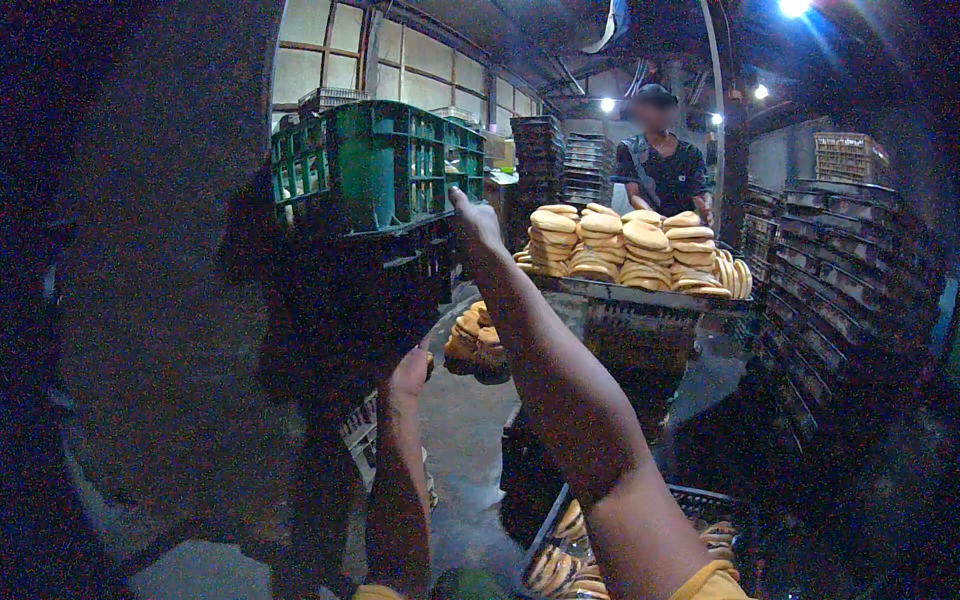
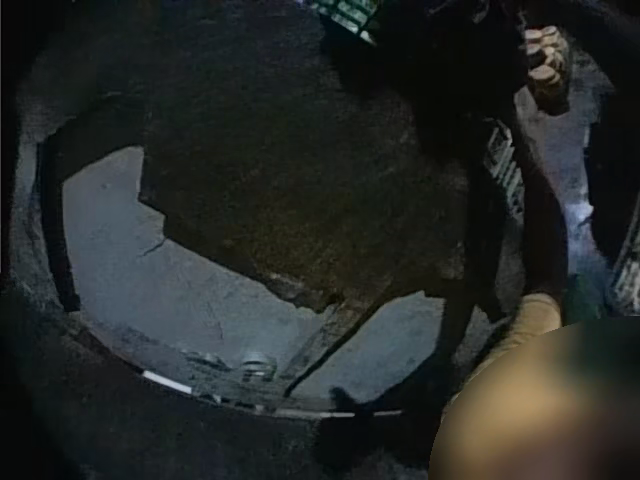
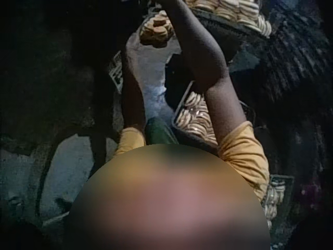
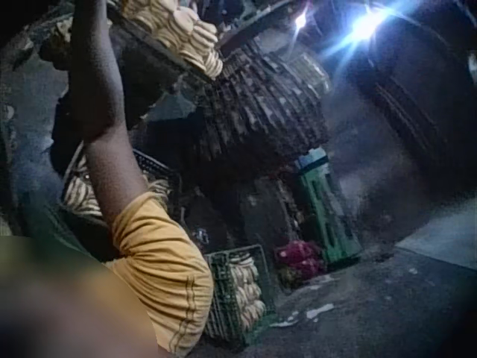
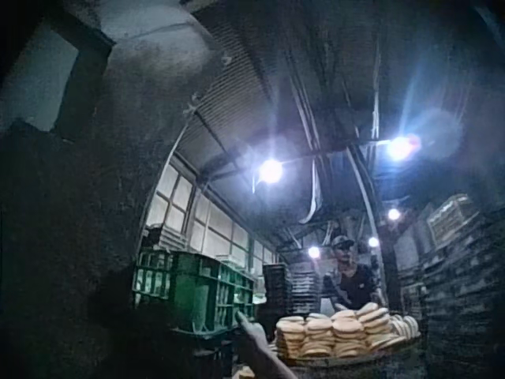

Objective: The person sits on the floor and places pairs of buns into clear plastic bags, then seals them with a handheld tape dispenser. The sealed buns are arranged in a green crate on the lap. Another worker is visible in the background handling trays of buns.

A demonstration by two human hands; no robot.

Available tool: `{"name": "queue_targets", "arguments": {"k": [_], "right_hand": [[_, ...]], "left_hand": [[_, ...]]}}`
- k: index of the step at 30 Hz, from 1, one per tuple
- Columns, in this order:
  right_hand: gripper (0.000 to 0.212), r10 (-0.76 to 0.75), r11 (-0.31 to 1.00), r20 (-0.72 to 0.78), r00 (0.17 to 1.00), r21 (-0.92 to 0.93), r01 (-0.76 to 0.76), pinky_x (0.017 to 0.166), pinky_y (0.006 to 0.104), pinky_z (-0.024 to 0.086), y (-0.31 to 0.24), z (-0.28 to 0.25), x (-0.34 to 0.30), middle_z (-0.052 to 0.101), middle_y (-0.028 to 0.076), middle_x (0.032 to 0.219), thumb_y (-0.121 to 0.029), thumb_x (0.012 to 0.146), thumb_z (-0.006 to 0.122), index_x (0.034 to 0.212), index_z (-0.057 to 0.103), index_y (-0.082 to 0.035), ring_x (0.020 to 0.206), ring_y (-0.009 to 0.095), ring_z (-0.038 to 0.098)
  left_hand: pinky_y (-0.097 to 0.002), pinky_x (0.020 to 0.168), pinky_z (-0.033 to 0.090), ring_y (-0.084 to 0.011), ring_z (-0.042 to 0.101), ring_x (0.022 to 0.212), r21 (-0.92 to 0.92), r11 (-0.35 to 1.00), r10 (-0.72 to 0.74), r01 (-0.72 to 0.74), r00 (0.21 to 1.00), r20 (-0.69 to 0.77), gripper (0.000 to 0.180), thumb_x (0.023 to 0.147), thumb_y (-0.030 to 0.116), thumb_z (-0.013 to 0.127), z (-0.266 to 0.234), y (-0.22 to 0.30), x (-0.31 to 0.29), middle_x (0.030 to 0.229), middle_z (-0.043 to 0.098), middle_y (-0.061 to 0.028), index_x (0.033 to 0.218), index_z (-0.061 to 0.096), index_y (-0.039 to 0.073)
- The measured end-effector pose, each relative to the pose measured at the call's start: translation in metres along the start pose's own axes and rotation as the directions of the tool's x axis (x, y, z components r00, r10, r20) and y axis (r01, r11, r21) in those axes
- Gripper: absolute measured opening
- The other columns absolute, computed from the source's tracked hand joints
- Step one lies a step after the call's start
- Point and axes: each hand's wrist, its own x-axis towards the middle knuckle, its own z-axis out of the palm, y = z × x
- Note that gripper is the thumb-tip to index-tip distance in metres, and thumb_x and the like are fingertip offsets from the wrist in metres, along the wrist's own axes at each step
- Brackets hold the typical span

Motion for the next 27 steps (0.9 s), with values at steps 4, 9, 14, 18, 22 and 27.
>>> {"name": "queue_targets", "arguments": {"k": [4,9,14,18,22,27], "right_hand": [[0.028,0.124,0.922,-0.177,0.976,-0.343,-0.179,0.066,0.0435,0.049,0.005,0.016,0.055,0.059,0.013,0.092,-0.029,0.089,0.059,0.102,0.06,-0.004,0.082,0.025,0.057],[0.036,0.092,0.996,-0.03,0.995,0.012,-0.092,0.078,0.0444,0.051,0.016,0.021,0.046,0.063,0.016,0.104,-0.028,0.088,0.057,0.103,0.062,0.004,0.089,0.028,0.063],[0.047,0.304,0.932,-0.444,0.843,0.321,-0.168,0.074,0.0472,0.056,0.036,0.026,0.006,0.066,0.021,0.111,-0.032,0.088,0.056,0.116,0.058,0.006,0.09,0.032,0.068],[0.033,0.138,0.707,-0.158,0.978,0.708,0.015,0.075,0.0497,0.054,0.064,-0.025,-0.046,0.063,0.016,0.093,-0.028,0.092,0.05,0.11,0.061,-0.002,0.085,0.032,0.064],[0.032,-0.021,0.811,-0.065,0.998,0.583,0.055,0.07,0.0437,0.054,0.074,-0.139,-0.138,0.066,0.011,0.098,-0.032,0.091,0.057,0.11,0.062,-0.007,0.083,0.025,0.065],[0.034,-0.101,0.992,-0.268,0.958,0.05,0.118,0.071,0.0422,0.054,0.055,-0.272,-0.283,0.067,0.01,0.099,-0.032,0.092,0.058,0.113,0.062,-0.006,0.084,0.023,0.065]], "left_hand": [[-0.0536,0.116,0.031,-0.0306,0.042,0.138,-0.775,0.338,-0.489,0.534,0.803,0.34,0.049,0.101,0.027,0.034,-0.017,0.034,-0.013,0.148,0.046,-0.0135,0.145,0.043,0.006],[-0.055,0.11,0.041,-0.0391,0.046,0.132,-0.851,-0.162,-0.652,0.5,0.593,0.472,0.047,0.103,0.018,0.027,-0.048,0.07,-0.024,0.142,0.048,-0.0224,0.144,0.032,-0.005],[-0.0534,0.108,0.043,-0.0385,0.048,0.13,-0.868,-0.216,-0.51,0.447,0.707,0.491,0.046,0.101,0.021,0.037,-0.082,0.085,-0.018,0.142,0.049,-0.022,0.139,0.04,-0.003],[-0.0528,0.108,0.043,-0.0379,0.049,0.128,-0.878,-0.114,-0.49,0.466,0.742,0.457,0.045,0.1,0.022,0.039,-0.1,0.126,-0.015,0.141,0.05,-0.0212,0.138,0.042,-0.002],[-0.0521,0.107,0.044,-0.0373,0.05,0.126,-0.857,-0.105,-0.432,0.504,0.753,0.496,0.044,0.1,0.022,0.041,-0.116,0.198,-0.042,0.139,0.051,-0.0204,0.137,0.043,-0.002],[-0.0514,0.106,0.045,-0.0365,0.052,0.124,-0.761,-0.134,-0.394,0.634,0.671,0.628,0.043,0.099,0.023,0.043,-0.121,0.292,-0.119,0.137,0.052,-0.0194,0.135,0.046,-0.001]]}}
